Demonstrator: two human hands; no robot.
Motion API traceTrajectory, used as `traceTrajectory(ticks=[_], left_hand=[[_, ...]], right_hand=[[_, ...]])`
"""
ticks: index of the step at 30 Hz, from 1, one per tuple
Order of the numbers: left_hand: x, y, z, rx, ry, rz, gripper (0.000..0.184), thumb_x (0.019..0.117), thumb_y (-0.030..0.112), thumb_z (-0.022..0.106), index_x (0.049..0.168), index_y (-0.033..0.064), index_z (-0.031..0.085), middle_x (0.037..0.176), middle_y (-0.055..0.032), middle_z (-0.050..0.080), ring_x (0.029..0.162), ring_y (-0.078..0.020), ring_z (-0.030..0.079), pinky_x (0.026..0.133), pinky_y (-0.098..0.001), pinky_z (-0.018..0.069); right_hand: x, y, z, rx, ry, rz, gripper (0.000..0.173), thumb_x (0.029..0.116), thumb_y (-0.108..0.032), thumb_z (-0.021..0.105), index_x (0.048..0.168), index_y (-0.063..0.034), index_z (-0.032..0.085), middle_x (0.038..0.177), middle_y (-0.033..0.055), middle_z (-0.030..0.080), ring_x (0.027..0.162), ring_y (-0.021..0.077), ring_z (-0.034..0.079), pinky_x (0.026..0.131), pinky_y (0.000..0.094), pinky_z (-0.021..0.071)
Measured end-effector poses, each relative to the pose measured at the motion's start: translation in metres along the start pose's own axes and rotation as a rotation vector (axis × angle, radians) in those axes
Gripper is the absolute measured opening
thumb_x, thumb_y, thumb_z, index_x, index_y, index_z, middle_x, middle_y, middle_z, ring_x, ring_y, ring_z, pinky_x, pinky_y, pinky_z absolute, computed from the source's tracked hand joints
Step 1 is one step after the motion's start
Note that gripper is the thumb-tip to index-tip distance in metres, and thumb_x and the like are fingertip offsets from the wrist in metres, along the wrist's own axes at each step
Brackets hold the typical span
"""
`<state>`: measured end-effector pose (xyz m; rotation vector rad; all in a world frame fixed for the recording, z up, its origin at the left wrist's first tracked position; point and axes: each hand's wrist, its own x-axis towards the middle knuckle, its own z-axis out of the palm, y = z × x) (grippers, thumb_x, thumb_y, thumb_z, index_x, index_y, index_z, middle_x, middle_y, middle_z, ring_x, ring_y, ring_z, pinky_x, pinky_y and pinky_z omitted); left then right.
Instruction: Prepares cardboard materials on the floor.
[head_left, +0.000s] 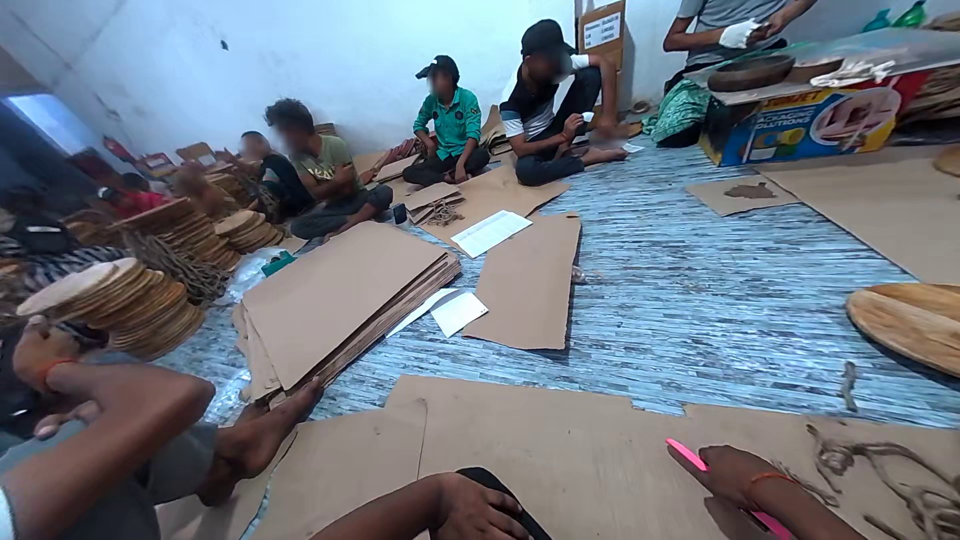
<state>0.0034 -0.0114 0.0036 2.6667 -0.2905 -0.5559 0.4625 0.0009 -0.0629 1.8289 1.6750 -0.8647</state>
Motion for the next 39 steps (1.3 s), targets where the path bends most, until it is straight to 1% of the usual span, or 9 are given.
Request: traceTrajectory(ticks=[4,8,13,17,19,23,29,34,39], left_hand=[[0.0003,0.0013,-0.0027,-0.009,-0.023,-0.014,0.115,0.0579,0.07,0.079,0.153,0.0144,0.048,0.162,-0.0195,0.037,0.153,-0.0352,0.027,0.125,-0.0518,0.0162],[0.0005,0.0024,-0.0037,0.0,-0.019,-0.01,0.113,0.059,0.071,0.078,0.153,0.0156,0.048,0.161,-0.0198,0.038,0.153,-0.0343,0.029,0.125,-0.0504,0.016],[0.0005,0.0012,-0.0018,-0.009,0.002,-0.002,0.111,0.0589,0.07,0.078,0.152,0.0159,0.05,0.161,-0.0192,0.039,0.153,-0.0344,0.029,0.124,-0.0509,0.0167],[0.0004,0.0021,-0.0038,-0.006,-0.007,-0.005,0.112,0.0596,0.069,0.078,0.153,0.0154,0.048,0.161,-0.0197,0.039,0.153,-0.0348,0.029,0.124,-0.0506,0.0168],[0.0005,0.0016,-0.0036,-0.009,-0.001,0.001,0.111,0.0598,0.068,0.079,0.152,0.0155,0.049,0.16,-0.0199,0.039,0.152,-0.0353,0.03,0.124,-0.0509,0.0172],[0.0005,-0.0019,0.0018,0.003,0.02,0.023,0.113,0.0579,0.073,0.076,0.152,0.0165,0.049,0.16,-0.0206,0.04,0.152,-0.0356,0.031,0.124,-0.0515,0.0175],[0.0004,-0.0012,0.0024,0.038,0.004,0.019,0.113,0.0582,0.071,0.079,0.152,0.0153,0.049,0.16,-0.0204,0.04,0.152,-0.035,0.031,0.124,-0.0517,0.0177],[0.0004,-0.0024,0.0034,0.039,-0.015,0.009,0.114,0.0582,0.073,0.077,0.153,0.0156,0.048,0.161,-0.0195,0.037,0.153,-0.0351,0.028,0.124,-0.0524,0.0166],[0.0001,-0.0035,0.0052,0.044,0.027,0.03,0.113,0.0585,0.074,0.075,0.152,0.0162,0.05,0.159,-0.02,0.041,0.152,-0.0347,0.031,0.124,-0.0515,0.0181]], right_hand=[[0.002,0.0017,0.0012,-0.01,0.004,-0.016,0.056,0.1058,-0.049,0.049,0.117,0.0028,0.067,0.123,0.0263,0.068,0.121,0.0416,0.065,0.098,0.062,0.0497],[0.0036,0.0009,0.0019,-0.008,-0.003,-0.005,0.057,0.1076,-0.048,0.045,0.117,0.0039,0.067,0.124,0.0274,0.068,0.121,0.0425,0.064,0.098,0.0632,0.0493],[0.0023,-0.0005,0.0008,-0.013,-0.003,0.006,0.053,0.1078,-0.045,0.046,0.118,0.0035,0.066,0.124,0.0272,0.068,0.122,0.0418,0.064,0.099,0.0623,0.0491],[-0.0027,-0.0025,-0.0021,-0.031,-0.001,-0.009,0.049,0.1045,-0.043,0.055,0.118,0.0031,0.066,0.124,0.0266,0.068,0.121,0.0423,0.064,0.098,0.0627,0.05],[-0.0033,-0.0027,-0.0022,-0.035,0.002,-0.021,0.047,0.1037,-0.041,0.057,0.119,0.003,0.066,0.124,0.0269,0.067,0.121,0.0428,0.064,0.098,0.0628,0.0501],[0.0002,0.0011,0.0014,-0.046,0.003,-0.052,0.046,0.1023,-0.041,0.061,0.122,0.0004,0.065,0.125,0.0261,0.068,0.121,0.0421,0.064,0.098,0.0626,0.0499],[-0.0006,0.0031,0.0014,-0.044,0.004,-0.088,0.043,0.0971,-0.034,0.07,0.125,-0.0015,0.066,0.125,0.0255,0.068,0.121,0.0433,0.064,0.099,0.064,0.0496],[0.0015,0.0048,0.0033,-0.041,0.022,-0.091,0.042,0.0967,-0.033,0.07,0.125,-0.0027,0.067,0.126,0.0247,0.068,0.121,0.0429,0.064,0.099,0.0637,0.0496],[-0.0042,0.0016,0.0006,-0.036,0.025,-0.076,0.038,0.0969,-0.028,0.069,0.124,-0.0018,0.066,0.125,0.0251,0.068,0.121,0.0427,0.064,0.098,0.0638,0.0498]])
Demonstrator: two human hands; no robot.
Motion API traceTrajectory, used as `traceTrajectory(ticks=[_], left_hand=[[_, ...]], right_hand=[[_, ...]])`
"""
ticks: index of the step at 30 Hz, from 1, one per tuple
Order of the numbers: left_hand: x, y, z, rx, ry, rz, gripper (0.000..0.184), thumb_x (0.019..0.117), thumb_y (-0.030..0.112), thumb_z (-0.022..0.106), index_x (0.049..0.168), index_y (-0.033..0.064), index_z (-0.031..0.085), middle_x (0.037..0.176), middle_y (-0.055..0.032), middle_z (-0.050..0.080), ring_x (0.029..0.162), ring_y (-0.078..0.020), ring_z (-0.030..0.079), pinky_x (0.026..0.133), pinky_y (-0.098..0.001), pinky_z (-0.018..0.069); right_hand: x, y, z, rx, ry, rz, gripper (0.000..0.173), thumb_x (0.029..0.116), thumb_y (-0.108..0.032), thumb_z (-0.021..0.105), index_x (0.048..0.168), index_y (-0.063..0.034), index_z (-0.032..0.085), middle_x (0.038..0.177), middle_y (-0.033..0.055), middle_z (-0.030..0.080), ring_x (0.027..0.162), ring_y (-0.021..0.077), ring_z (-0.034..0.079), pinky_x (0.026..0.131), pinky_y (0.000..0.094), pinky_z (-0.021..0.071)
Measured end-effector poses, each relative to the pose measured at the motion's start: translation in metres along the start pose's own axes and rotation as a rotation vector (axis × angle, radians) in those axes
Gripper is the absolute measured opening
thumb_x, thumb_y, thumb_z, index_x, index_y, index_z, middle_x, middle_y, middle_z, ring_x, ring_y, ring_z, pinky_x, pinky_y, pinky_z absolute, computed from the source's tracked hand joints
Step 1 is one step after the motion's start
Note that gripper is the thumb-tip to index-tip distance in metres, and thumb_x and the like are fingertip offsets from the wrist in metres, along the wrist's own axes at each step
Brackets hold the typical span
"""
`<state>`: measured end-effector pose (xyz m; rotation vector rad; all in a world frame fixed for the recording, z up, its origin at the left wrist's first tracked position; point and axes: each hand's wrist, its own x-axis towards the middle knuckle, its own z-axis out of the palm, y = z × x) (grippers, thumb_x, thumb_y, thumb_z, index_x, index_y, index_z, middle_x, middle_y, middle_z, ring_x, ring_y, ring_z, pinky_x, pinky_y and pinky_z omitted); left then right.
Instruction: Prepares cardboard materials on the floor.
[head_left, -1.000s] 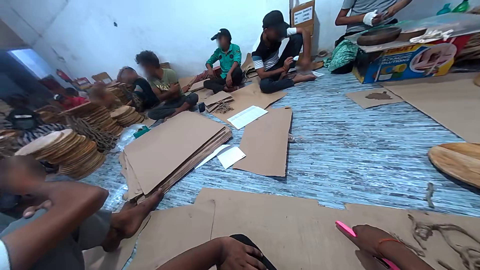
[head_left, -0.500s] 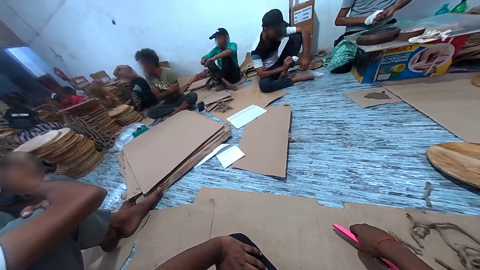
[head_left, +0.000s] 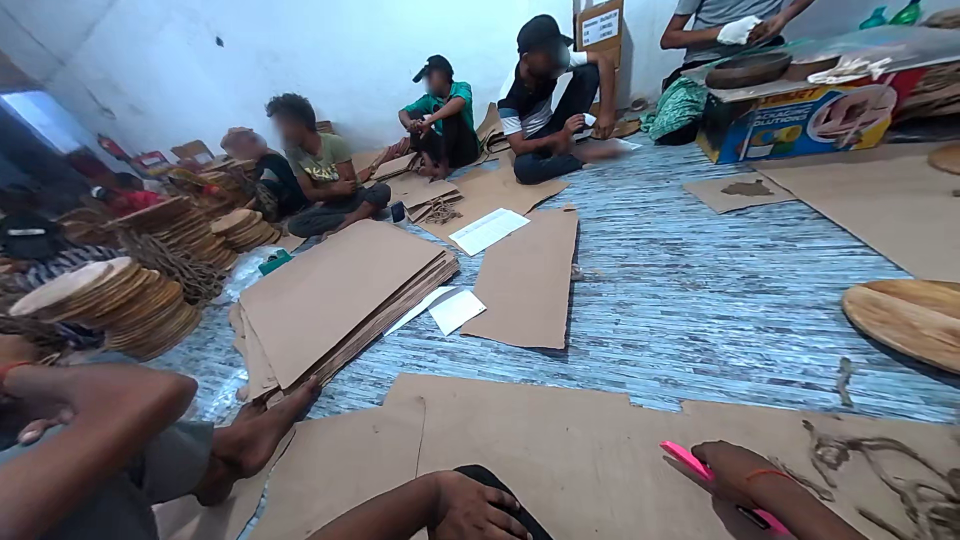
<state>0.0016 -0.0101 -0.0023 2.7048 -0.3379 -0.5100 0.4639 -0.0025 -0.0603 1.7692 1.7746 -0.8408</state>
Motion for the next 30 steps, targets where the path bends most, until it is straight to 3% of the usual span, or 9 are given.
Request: traceTrajectory(ticks=[9,16,25,30], left_hand=[[-0.001,0.005,-0.008,0.003,-0.034,-0.01,0.112,0.0596,0.071,0.077,0.152,0.0158,0.049,0.16,-0.0202,0.039,0.152,-0.0358,0.03,0.124,-0.0522,0.0186],[0.0,-0.001,0.001,0.028,-0.012,0.012,0.113,0.0586,0.073,0.077,0.153,0.0169,0.048,0.16,-0.0195,0.039,0.152,-0.034,0.03,0.124,-0.0507,0.0177],[-0.001,0.008,-0.011,0.025,-0.024,-0.008,0.111,0.0605,0.074,0.075,0.151,0.0148,0.051,0.159,-0.0208,0.04,0.152,-0.0362,0.031,0.124,-0.0526,0.0189],[-0.001,0.005,-0.009,0.021,0.004,0.015,0.109,0.0622,0.075,0.073,0.15,0.0139,0.052,0.157,-0.0218,0.043,0.15,-0.0369,0.034,0.123,-0.0533,0.0213]], right_hand=[[-0.001,-0.003,-0.002,-0.024,-0.031,0.028,0.039,0.0979,-0.03,0.068,0.121,0.0017,0.065,0.124,0.0257,0.068,0.121,0.0428,0.064,0.097,0.062,0.0507],[0.007,0.003,0.003,-0.021,-0.004,0.012,0.042,0.0982,-0.035,0.068,0.125,-0.0028,0.066,0.126,0.0241,0.068,0.122,0.0414,0.064,0.098,0.0623,0.0501],[0.006,0.002,0.002,0.02,-0.02,0.021,0.05,0.0941,-0.042,0.072,0.123,-0.0011,0.067,0.123,0.025,0.069,0.12,0.0425,0.064,0.098,0.0639,0.0496],[0.0,0.0,-0.001,-0.006,0.003,0.001,0.045,0.0992,-0.039,0.066,0.125,-0.0023,0.066,0.126,0.0244,0.068,0.121,0.0423,0.064,0.098,0.0637,0.0498]])
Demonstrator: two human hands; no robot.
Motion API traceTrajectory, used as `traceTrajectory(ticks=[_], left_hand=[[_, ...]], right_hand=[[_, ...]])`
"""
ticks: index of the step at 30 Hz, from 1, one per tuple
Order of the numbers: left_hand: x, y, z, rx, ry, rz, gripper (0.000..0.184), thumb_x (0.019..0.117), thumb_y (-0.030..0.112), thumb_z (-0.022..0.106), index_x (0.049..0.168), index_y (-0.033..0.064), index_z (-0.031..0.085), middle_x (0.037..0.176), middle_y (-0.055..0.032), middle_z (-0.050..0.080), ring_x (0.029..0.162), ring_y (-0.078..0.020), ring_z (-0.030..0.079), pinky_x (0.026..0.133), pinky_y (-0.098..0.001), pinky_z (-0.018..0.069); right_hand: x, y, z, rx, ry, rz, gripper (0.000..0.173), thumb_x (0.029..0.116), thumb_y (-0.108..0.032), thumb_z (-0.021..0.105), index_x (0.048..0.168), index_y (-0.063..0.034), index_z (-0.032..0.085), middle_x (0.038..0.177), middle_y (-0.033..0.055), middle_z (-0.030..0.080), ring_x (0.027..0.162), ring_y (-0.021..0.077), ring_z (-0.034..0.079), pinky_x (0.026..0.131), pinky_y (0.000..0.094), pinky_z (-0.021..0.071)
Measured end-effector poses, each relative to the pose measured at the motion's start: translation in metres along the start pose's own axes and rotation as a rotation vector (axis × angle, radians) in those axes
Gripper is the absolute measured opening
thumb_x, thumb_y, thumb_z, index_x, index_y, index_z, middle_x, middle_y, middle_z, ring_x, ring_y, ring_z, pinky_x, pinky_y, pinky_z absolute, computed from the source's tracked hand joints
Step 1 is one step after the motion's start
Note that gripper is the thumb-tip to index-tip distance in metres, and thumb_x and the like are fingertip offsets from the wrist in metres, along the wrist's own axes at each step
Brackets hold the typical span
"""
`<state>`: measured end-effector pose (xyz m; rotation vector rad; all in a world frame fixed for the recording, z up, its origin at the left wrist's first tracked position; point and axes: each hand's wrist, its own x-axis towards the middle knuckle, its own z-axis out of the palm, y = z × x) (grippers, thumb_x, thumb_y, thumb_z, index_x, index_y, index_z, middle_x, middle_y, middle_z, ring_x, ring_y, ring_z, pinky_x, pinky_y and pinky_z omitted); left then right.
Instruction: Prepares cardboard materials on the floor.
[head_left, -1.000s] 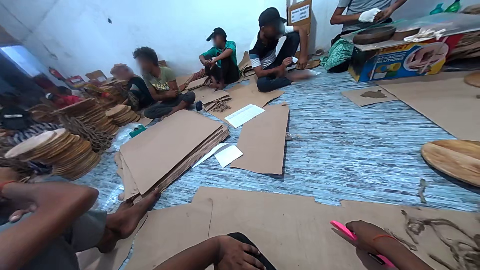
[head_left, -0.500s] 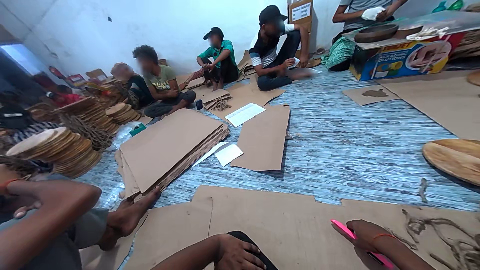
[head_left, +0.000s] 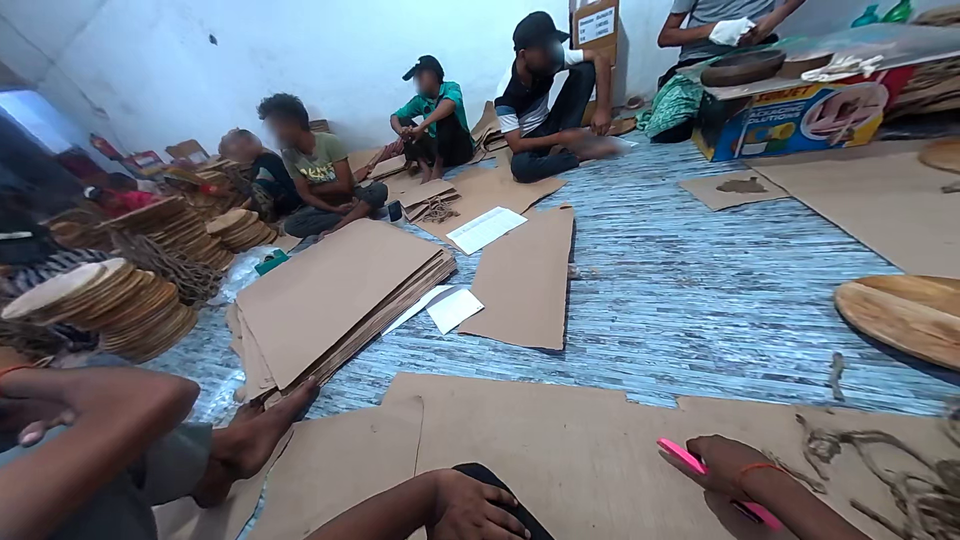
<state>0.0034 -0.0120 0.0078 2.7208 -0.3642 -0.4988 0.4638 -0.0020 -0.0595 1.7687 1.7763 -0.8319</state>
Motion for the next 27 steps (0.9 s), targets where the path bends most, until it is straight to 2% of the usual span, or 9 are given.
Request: traceTrajectory(ticks=[6,9,14,20,25,27], left_hand=[[0.0,-0.003,0.004,0.007,0.004,0.011,0.109,0.0621,0.075,0.073,0.15,0.0142,0.052,0.158,-0.0214,0.042,0.15,-0.0357,0.034,0.124,-0.0521,0.0201],[0.0,-0.006,0.01,0.025,0.002,0.009,0.113,0.0581,0.074,0.076,0.151,0.0151,0.051,0.158,-0.0205,0.042,0.151,-0.035,0.033,0.124,-0.0519,0.0197],[0.001,-0.005,0.007,0.008,-0.013,0.004,0.113,0.0593,0.075,0.075,0.151,0.0149,0.051,0.159,-0.0201,0.041,0.151,-0.0339,0.033,0.124,-0.0509,0.0179],[0.001,-0.004,0.005,-0.012,-0.033,-0.014,0.113,0.0598,0.074,0.076,0.152,0.0154,0.049,0.16,-0.0206,0.04,0.152,-0.0359,0.03,0.124,-0.0528,0.0178],[0.0,-0.006,0.008,-0.026,-0.009,-0.002,0.113,0.0595,0.076,0.074,0.152,0.016,0.049,0.16,-0.0218,0.039,0.152,-0.0361,0.031,0.124,-0.052,0.0178],[0.0,-0.005,0.006,-0.038,-0.012,-0.005,0.113,0.0602,0.077,0.073,0.152,0.0154,0.05,0.159,-0.0222,0.039,0.152,-0.0363,0.031,0.124,-0.0521,0.0174]], right_hand=[[-0.002,-0.002,-0.002,0.004,-0.023,0.035,0.043,0.0987,-0.036,0.067,0.119,0.0018,0.066,0.123,0.0262,0.068,0.12,0.0428,0.064,0.097,0.0634,0.0499],[-0.001,-0.002,-0.001,0.001,-0.017,0.025,0.043,0.0979,-0.035,0.068,0.121,0.0009,0.066,0.123,0.0255,0.068,0.12,0.0425,0.064,0.097,0.0628,0.05],[-0.002,-0.002,-0.001,0.003,-0.019,0.032,0.046,0.0967,-0.034,0.069,0.122,0.0035,0.064,0.125,0.0274,0.067,0.121,0.0437,0.063,0.097,0.0629,0.0504],[-0.002,-0.001,0.0,-0.013,-0.015,0.014,0.045,0.0987,-0.039,0.065,0.119,0.0014,0.066,0.124,0.0261,0.067,0.121,0.0425,0.064,0.096,0.0634,0.0505],[-0.002,-0.001,-0.002,0.005,-0.026,-0.023,0.049,0.0923,-0.031,0.076,0.128,-0.0006,0.064,0.127,0.0256,0.067,0.122,0.0434,0.063,0.1,0.0645,0.0486],[-0.002,-0.002,-0.002,0.0,-0.032,-0.022,0.046,0.0909,-0.027,0.077,0.126,-0.0009,0.065,0.125,0.0251,0.068,0.121,0.0432,0.063,0.098,0.0642,0.0492]])
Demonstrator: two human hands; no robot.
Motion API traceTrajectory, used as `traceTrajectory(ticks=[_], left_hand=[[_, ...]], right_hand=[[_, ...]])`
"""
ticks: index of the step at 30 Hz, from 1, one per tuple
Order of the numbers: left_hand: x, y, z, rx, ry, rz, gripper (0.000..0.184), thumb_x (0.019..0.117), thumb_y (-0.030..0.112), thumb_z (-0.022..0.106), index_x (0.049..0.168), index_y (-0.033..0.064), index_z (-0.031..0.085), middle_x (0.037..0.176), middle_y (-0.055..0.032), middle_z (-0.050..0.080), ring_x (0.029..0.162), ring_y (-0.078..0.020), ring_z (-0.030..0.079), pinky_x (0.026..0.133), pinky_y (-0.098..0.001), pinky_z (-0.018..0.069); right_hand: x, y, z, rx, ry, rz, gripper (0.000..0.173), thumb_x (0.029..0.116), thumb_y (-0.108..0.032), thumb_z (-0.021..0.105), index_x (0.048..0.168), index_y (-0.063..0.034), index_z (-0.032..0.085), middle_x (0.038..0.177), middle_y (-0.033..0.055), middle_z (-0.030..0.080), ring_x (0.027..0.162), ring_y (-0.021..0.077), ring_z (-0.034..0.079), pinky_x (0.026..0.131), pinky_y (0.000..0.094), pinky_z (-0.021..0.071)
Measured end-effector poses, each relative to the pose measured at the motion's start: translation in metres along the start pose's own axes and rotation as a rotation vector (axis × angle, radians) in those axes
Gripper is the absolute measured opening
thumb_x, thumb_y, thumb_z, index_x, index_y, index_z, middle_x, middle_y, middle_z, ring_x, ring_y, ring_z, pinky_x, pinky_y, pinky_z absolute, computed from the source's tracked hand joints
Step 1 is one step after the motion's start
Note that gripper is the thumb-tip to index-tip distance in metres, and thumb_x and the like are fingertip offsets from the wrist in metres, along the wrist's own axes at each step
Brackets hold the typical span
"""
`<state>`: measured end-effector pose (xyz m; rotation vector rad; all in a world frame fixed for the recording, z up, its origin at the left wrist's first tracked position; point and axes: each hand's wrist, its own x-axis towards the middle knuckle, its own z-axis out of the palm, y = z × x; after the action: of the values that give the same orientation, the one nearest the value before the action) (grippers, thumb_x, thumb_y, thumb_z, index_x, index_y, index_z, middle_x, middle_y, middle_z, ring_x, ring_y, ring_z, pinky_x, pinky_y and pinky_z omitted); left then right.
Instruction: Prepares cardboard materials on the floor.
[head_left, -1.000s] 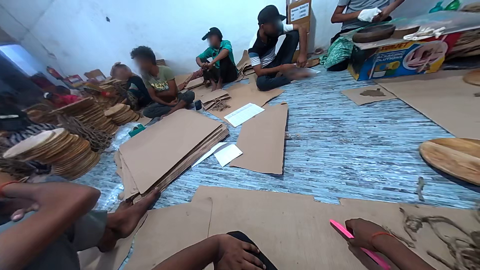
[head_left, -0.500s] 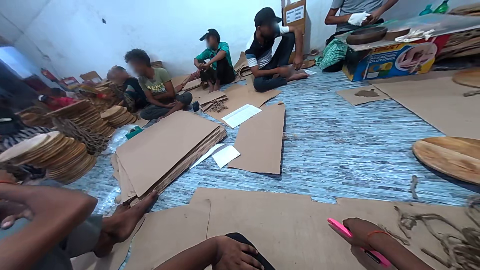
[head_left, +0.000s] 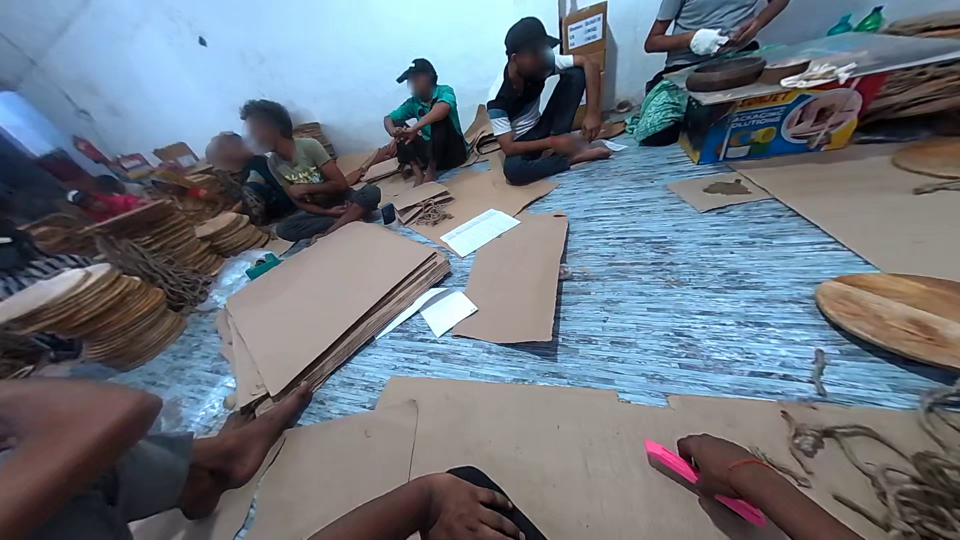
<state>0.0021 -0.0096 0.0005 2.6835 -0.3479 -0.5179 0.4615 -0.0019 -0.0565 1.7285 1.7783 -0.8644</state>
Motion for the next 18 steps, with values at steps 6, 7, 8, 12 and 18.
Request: traceTrajectory(ticks=[6,7,8,12,18], left_hand=[[0.0,-0.003,0.002,-0.004,-0.005,0.004,0.114,0.0585,0.075,0.076,0.153,0.0168,0.048,0.16,-0.0216,0.038,0.152,-0.0356,0.03,0.124,-0.0513,0.0173],[0.0,-0.003,0.002,-0.006,0.003,0.005,0.113,0.0584,0.075,0.076,0.152,0.0174,0.049,0.16,-0.0215,0.039,0.152,-0.0354,0.031,0.125,-0.0512,0.0173],[0.0,-0.002,0.001,-0.005,0.004,0.007,0.113,0.0583,0.075,0.076,0.152,0.0174,0.049,0.16,-0.0213,0.039,0.152,-0.0353,0.031,0.124,-0.0514,0.0172],[0.003,0.024,-0.024,0.02,-0.082,-0.1,0.12,0.0549,0.079,0.073,0.155,0.018,0.045,0.164,-0.0156,0.034,0.155,-0.0329,0.025,0.124,-0.0547,0.017],[0.003,0.028,-0.026,0.034,-0.077,-0.106,0.124,0.0531,0.082,0.072,0.155,0.0158,0.045,0.164,-0.0165,0.034,0.155,-0.0329,0.025,0.124,-0.0543,0.0176]], right_hand=[[0.008,0.005,0.002,0.0,0.015,0.002,0.032,0.0976,-0.024,0.066,0.121,-0.0035,0.07,0.122,0.0234,0.07,0.119,0.0417,0.065,0.097,0.0638,0.0501],[0.008,0.005,0.002,0.005,0.023,-0.003,0.032,0.0979,-0.026,0.065,0.122,-0.0038,0.07,0.122,0.0231,0.07,0.119,0.0414,0.065,0.097,0.0634,0.0502],[0.007,0.004,0.002,0.012,0.03,-0.007,0.034,0.0982,-0.028,0.066,0.122,-0.0041,0.07,0.122,0.0226,0.07,0.119,0.041,0.065,0.097,0.063,0.0501],[0.003,0.0,0.002,0.007,0.001,-0.005,0.048,0.0936,-0.04,0.074,0.122,-0.0021,0.068,0.121,0.023,0.07,0.118,0.0407,0.066,0.097,0.0633,0.0497],[0.003,-0.003,0.003,-0.015,0.013,0.026,0.053,0.0882,-0.04,0.08,0.123,-0.0019,0.066,0.12,0.0231,0.07,0.117,0.0411,0.066,0.094,0.0636,0.0508]])
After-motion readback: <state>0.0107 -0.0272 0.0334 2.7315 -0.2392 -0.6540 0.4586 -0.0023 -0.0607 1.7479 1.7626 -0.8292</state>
